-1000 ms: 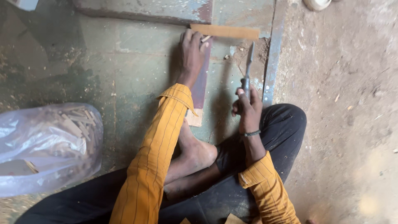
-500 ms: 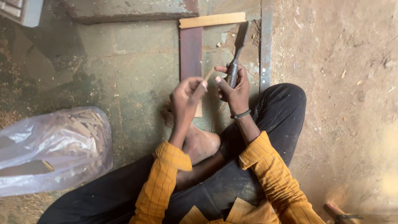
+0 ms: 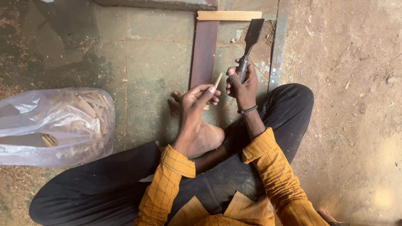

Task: The person sits on the floor holding a chisel and shaves small wooden sticks against a board to shape their ends, then places the finished sticks into a plastic bag beside them, repeating the process one stick at a time.

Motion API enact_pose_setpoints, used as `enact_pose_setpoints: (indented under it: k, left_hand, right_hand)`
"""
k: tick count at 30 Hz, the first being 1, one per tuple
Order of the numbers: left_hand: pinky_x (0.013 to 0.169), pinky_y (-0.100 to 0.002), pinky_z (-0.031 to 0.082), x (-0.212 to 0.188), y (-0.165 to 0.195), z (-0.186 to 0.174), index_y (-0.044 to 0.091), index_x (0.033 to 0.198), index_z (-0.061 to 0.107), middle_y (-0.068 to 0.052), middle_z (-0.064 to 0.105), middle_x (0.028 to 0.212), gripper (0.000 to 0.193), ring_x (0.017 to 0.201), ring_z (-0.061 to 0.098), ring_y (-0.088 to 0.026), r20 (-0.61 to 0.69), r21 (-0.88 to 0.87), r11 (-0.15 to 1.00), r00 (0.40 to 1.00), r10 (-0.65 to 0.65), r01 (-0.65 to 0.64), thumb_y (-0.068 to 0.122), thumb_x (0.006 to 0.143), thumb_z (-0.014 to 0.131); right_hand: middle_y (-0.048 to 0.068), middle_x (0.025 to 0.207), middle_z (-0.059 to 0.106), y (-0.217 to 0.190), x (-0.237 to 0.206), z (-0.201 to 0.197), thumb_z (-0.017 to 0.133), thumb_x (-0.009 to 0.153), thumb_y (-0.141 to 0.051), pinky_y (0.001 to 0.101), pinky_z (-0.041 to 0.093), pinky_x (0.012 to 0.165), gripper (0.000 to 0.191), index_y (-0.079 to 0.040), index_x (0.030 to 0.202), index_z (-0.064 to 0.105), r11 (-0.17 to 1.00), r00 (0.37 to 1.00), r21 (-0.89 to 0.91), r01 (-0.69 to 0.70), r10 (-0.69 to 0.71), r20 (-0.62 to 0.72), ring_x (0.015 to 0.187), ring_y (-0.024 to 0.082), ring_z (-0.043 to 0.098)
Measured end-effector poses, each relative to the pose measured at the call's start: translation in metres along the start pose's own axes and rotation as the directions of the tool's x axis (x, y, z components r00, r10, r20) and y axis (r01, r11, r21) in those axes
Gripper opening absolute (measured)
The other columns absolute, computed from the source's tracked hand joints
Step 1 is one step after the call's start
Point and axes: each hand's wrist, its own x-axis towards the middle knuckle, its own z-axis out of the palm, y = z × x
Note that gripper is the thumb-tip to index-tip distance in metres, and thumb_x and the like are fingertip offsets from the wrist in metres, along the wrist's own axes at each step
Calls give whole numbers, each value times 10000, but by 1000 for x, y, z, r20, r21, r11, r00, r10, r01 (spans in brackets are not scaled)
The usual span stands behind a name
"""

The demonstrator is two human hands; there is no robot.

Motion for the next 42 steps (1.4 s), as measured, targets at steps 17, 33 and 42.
enact_pose_setpoints:
  k: [17, 33, 42]
  left_hand:
    - [763, -259, 586, 10, -8, -5, -63, 1208, 689, -143, 774, 1024, 307, 842, 722, -135, 1, 190, 976, 994, 106, -104, 144, 980, 687]
    - [706, -234, 532, 6, -5, -7, -14, 1170, 748, -58, 738, 949, 322, 791, 648, -94, -55, 257, 966, 997, 53, -37, 203, 933, 765]
    - [759, -256, 575, 12, -13, -14, -44, 1210, 725, -124, 768, 1002, 348, 837, 683, -113, 46, 220, 975, 998, 31, -41, 228, 1002, 668]
  right_hand:
    - [92, 1003, 734, -6, -2, 4, 765, 958, -89, 209, 508, 458, 397, -40, 1247, 497, 990, 994, -141, -29, 43, 98, 588, 74, 628]
    - [77, 961, 711, -9, -6, 7, 784, 952, -76, 224, 489, 474, 401, -41, 1229, 496, 993, 988, -91, -75, 86, 125, 568, 76, 588]
    - [84, 1032, 750, -10, -4, 9, 784, 943, -80, 210, 498, 501, 396, -45, 1223, 506, 989, 985, -105, -105, 118, 129, 591, 71, 597]
